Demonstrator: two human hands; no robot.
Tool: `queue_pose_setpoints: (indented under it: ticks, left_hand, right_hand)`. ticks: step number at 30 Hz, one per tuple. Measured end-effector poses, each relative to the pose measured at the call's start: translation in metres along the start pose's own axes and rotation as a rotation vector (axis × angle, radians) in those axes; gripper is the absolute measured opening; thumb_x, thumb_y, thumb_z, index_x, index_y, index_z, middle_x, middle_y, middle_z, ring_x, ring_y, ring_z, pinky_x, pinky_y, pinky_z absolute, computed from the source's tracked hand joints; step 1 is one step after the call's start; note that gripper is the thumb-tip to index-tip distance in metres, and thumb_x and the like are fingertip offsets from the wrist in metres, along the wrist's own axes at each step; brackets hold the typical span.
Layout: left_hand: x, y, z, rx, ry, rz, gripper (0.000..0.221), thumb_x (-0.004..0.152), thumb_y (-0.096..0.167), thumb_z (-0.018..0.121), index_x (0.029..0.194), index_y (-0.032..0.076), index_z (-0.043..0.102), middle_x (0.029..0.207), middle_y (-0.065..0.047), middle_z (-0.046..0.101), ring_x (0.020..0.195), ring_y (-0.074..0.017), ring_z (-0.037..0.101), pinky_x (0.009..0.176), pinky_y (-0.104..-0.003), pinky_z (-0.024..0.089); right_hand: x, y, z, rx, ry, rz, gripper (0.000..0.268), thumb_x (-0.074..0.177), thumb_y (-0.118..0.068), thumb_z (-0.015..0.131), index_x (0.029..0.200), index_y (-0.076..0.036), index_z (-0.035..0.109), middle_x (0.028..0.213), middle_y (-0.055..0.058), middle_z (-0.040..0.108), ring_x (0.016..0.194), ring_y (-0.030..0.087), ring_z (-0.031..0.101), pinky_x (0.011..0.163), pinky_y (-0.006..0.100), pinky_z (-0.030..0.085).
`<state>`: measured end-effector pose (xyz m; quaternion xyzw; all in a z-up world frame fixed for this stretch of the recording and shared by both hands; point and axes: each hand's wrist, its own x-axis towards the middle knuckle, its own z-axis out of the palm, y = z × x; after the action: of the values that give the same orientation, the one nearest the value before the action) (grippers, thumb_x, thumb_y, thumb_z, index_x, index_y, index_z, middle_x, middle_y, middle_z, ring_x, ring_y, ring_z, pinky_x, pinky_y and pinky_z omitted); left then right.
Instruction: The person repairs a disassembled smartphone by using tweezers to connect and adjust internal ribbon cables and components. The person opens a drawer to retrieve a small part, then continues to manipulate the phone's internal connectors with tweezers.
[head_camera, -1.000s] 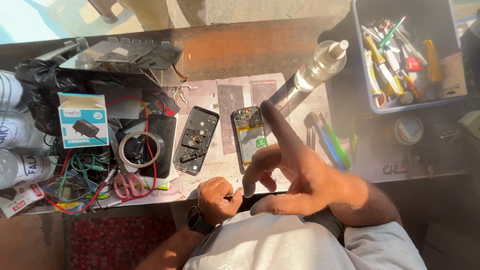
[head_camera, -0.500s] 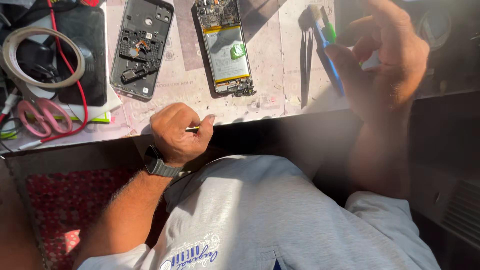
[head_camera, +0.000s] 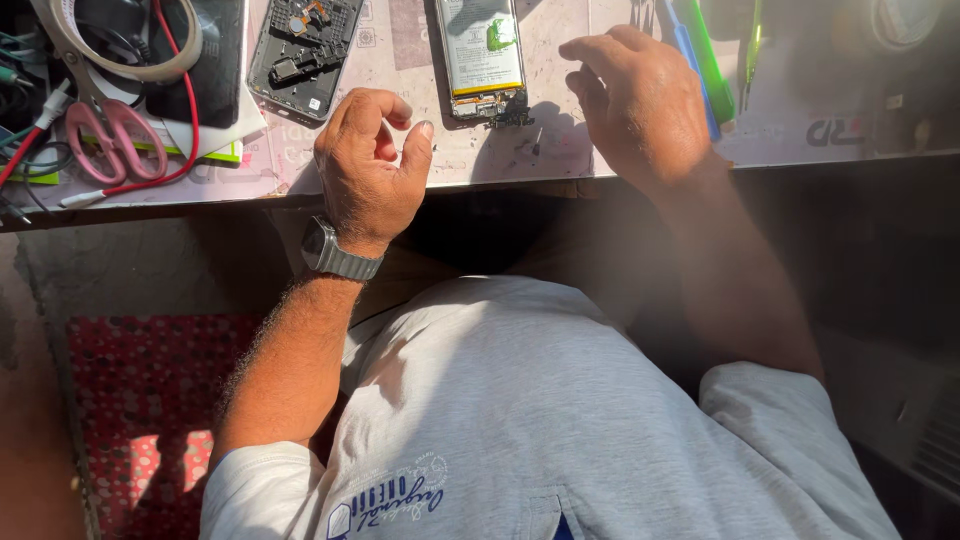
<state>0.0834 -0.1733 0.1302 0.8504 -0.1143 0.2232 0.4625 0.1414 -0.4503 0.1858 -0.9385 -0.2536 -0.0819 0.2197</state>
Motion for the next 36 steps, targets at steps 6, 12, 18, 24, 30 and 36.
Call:
queue_pose_setpoints:
  ticks: [6, 12, 18, 24, 30, 36]
  left_hand:
    - [0.017, 0.006, 0.000, 0.295, -0.139, 0.083, 0.049, 0.084, 0.011, 0.080, 0.126, 0.004, 0.057, 0.118, -0.011, 0.062, 0.110, -0.0288, 0.063, 0.093, -0.046, 0.044]
    - [0.026, -0.001, 0.004, 0.256, -0.177, 0.068, 0.053, 0.085, 0.013, 0.081, 0.131, 0.004, 0.057, 0.127, -0.012, 0.060, 0.119, -0.0302, 0.061, 0.098, -0.047, 0.043]
    - [0.025, -0.009, 0.017, 0.261, -0.154, 0.046, 0.050, 0.085, 0.011, 0.080, 0.129, 0.005, 0.058, 0.126, -0.012, 0.061, 0.116, -0.0285, 0.061, 0.093, -0.045, 0.043]
    - [0.022, -0.010, 0.019, 0.242, -0.127, 0.070, 0.046, 0.084, 0.008, 0.075, 0.127, 0.005, 0.059, 0.124, -0.011, 0.063, 0.115, -0.0269, 0.062, 0.093, -0.045, 0.042]
    - [0.024, -0.012, 0.018, 0.220, -0.143, 0.042, 0.043, 0.083, 0.007, 0.071, 0.124, 0.004, 0.060, 0.122, -0.011, 0.064, 0.111, -0.0290, 0.062, 0.093, -0.046, 0.043]
    - [0.029, 0.006, 0.011, 0.207, -0.093, 0.017, 0.040, 0.079, 0.008, 0.070, 0.117, 0.004, 0.060, 0.117, -0.013, 0.066, 0.107, -0.0320, 0.063, 0.091, -0.047, 0.044]
  right_hand:
    - [0.023, -0.014, 0.001, 0.085, -0.068, -0.068, 0.016, 0.101, -0.009, 0.074, 0.116, -0.004, 0.075, 0.105, 0.014, 0.071, 0.088, 0.031, 0.069, 0.076, 0.042, 0.054]
    - [-0.002, -0.035, 0.008, 0.063, -0.115, -0.016, 0.030, 0.088, -0.012, 0.084, 0.115, -0.004, 0.075, 0.098, 0.012, 0.068, 0.077, 0.028, 0.067, 0.067, 0.041, 0.053]
    - [-0.010, -0.036, 0.023, 0.122, 0.025, -0.069, 0.025, 0.089, -0.003, 0.083, 0.111, -0.005, 0.072, 0.103, 0.010, 0.066, 0.088, 0.028, 0.069, 0.072, 0.038, 0.054]
    - [-0.008, -0.028, 0.008, 0.317, -0.065, -0.044, 0.018, 0.093, 0.001, 0.079, 0.107, -0.003, 0.068, 0.106, 0.010, 0.069, 0.089, 0.023, 0.070, 0.071, 0.033, 0.055]
    - [-0.006, -0.021, 0.011, 0.448, -0.184, 0.202, 0.015, 0.090, -0.001, 0.080, 0.103, -0.004, 0.073, 0.086, 0.007, 0.074, 0.072, 0.016, 0.064, 0.065, 0.031, 0.051]
    - [-0.005, -0.021, 0.014, 0.538, -0.218, 0.213, 0.011, 0.090, -0.007, 0.072, 0.101, -0.005, 0.073, 0.093, 0.008, 0.075, 0.083, 0.018, 0.073, 0.074, 0.031, 0.058]
